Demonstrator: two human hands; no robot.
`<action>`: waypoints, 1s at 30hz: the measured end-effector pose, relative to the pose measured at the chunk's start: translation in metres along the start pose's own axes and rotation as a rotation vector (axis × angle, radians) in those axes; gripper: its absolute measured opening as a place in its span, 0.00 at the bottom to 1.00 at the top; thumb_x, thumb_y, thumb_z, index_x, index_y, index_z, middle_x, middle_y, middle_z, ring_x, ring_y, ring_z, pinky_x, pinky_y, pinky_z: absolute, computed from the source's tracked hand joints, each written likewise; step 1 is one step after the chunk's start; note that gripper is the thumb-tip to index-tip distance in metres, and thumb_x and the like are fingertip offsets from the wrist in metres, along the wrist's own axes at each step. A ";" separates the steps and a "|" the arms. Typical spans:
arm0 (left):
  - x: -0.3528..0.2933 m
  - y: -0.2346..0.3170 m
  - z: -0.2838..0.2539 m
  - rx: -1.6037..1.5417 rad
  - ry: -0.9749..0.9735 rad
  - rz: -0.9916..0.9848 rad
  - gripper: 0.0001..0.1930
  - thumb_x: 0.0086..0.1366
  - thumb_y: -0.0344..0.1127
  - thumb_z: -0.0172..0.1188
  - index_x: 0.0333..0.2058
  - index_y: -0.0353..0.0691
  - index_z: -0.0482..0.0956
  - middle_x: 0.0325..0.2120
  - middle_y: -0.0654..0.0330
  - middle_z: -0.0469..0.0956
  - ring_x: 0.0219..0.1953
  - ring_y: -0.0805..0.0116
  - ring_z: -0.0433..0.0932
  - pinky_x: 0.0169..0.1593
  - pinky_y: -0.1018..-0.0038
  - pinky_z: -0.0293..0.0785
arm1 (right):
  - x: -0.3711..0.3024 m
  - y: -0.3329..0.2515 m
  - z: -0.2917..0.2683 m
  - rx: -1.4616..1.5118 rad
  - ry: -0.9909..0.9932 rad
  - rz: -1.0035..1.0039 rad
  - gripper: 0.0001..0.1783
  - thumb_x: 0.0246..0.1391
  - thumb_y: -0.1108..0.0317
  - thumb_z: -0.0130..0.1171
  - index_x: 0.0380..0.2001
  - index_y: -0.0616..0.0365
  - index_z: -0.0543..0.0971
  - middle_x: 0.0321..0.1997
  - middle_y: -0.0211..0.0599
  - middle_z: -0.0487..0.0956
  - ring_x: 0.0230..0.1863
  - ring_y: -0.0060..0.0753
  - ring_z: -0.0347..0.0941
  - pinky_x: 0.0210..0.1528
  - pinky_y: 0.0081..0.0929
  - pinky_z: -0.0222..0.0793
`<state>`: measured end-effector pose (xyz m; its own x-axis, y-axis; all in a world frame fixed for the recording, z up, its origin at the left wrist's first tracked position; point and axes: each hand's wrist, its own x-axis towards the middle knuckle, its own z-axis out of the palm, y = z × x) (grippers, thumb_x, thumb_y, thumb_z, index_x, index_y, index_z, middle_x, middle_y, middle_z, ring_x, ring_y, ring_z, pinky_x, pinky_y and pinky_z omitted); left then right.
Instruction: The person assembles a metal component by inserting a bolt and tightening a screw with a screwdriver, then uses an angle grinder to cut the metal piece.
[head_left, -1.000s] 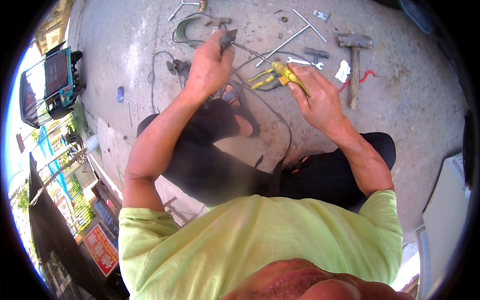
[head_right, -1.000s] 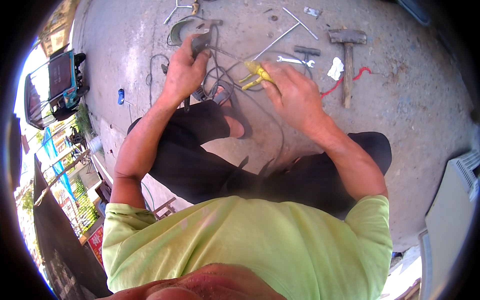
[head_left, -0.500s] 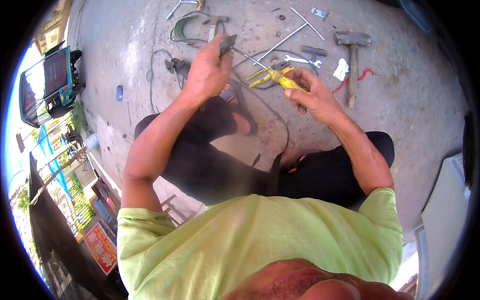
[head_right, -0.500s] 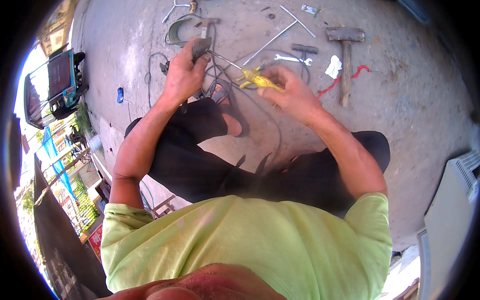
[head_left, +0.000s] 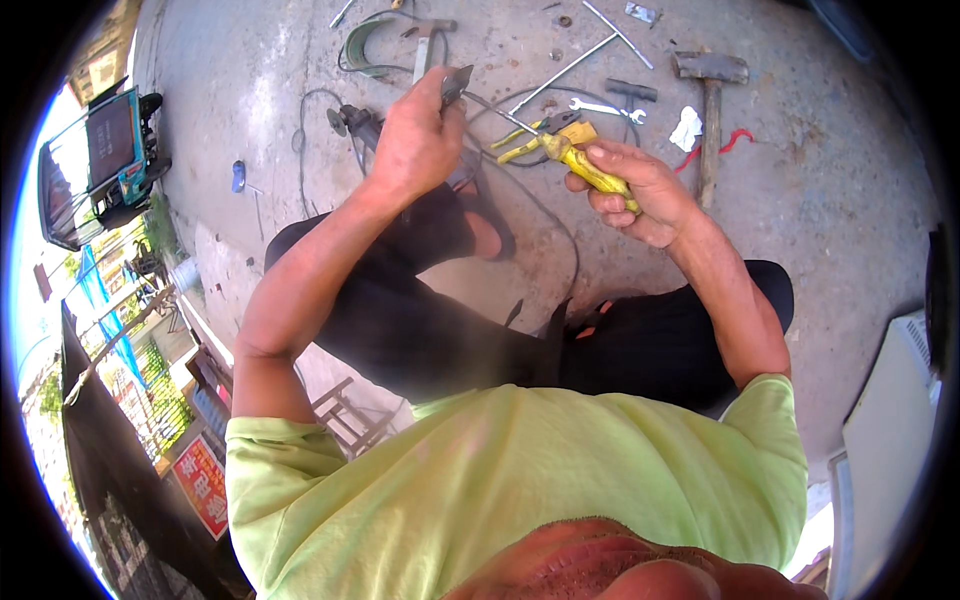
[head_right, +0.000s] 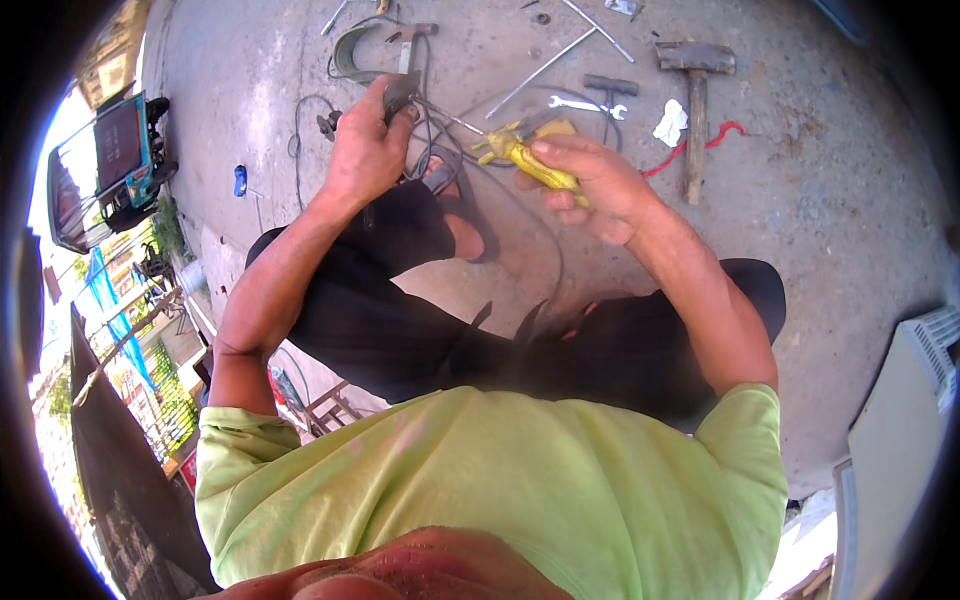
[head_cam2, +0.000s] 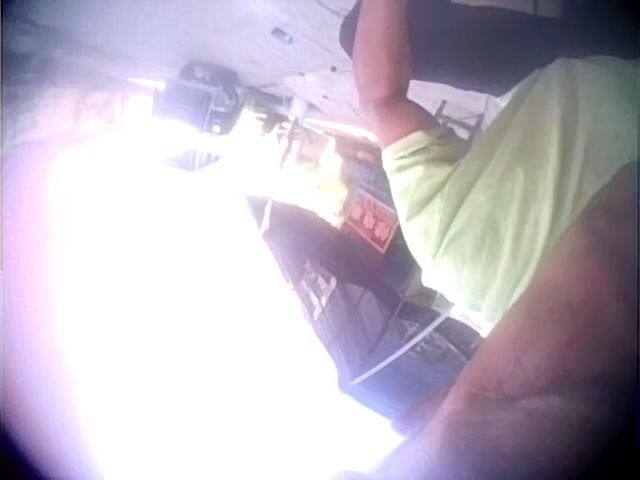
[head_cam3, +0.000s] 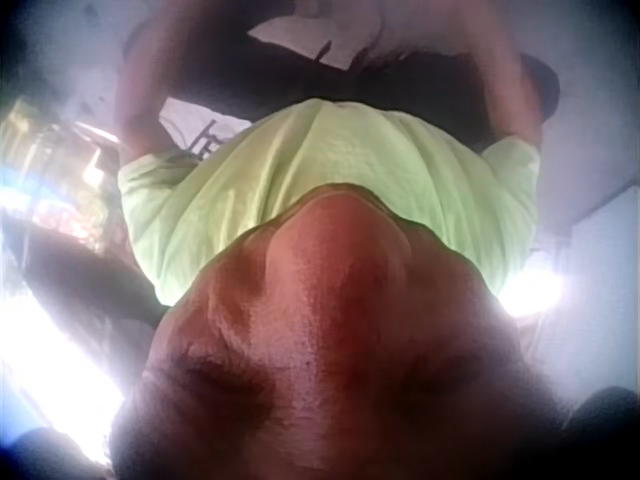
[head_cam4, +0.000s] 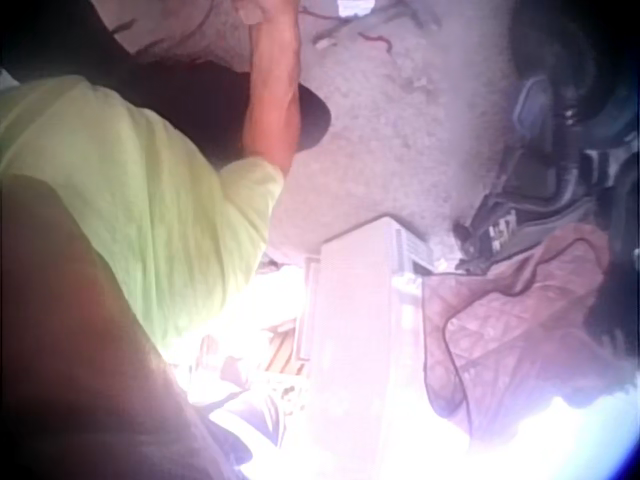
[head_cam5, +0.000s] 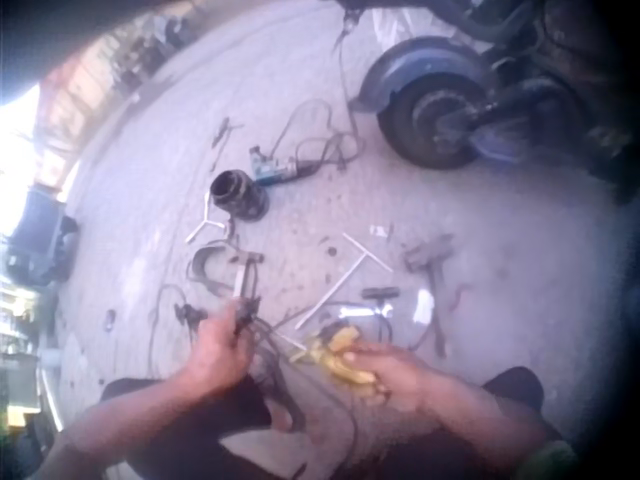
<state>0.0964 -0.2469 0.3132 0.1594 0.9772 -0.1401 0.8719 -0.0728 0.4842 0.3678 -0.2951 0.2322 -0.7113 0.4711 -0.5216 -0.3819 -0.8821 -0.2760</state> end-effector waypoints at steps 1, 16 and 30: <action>0.000 0.000 0.000 -0.005 0.005 0.005 0.15 0.68 0.30 0.59 0.53 0.37 0.75 0.32 0.45 0.82 0.32 0.58 0.80 0.41 0.66 0.76 | 0.000 0.000 -0.002 0.023 -0.013 0.011 0.20 0.67 0.57 0.60 0.56 0.56 0.74 0.40 0.37 0.78 0.23 0.12 0.63 0.20 0.13 0.54; -0.007 -0.004 -0.001 -0.016 0.008 0.030 0.16 0.67 0.29 0.57 0.52 0.35 0.74 0.39 0.37 0.80 0.43 0.35 0.80 0.46 0.54 0.77 | 0.009 0.026 0.005 -0.910 0.243 -0.716 0.19 0.65 0.60 0.61 0.52 0.63 0.78 0.40 0.42 0.82 0.33 0.29 0.77 0.33 0.27 0.72; 0.001 0.018 -0.014 -0.172 -0.042 -0.139 0.18 0.68 0.30 0.56 0.56 0.36 0.72 0.32 0.41 0.80 0.38 0.44 0.83 0.42 0.58 0.77 | 0.010 0.023 0.009 -1.019 0.336 -0.868 0.21 0.59 0.64 0.66 0.52 0.63 0.78 0.43 0.42 0.83 0.41 0.34 0.81 0.40 0.31 0.76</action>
<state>0.1052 -0.2440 0.3340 0.0648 0.9661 -0.2497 0.7953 0.1011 0.5977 0.3463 -0.3103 0.2279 -0.2388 0.9710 -0.0078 0.0745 0.0103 -0.9972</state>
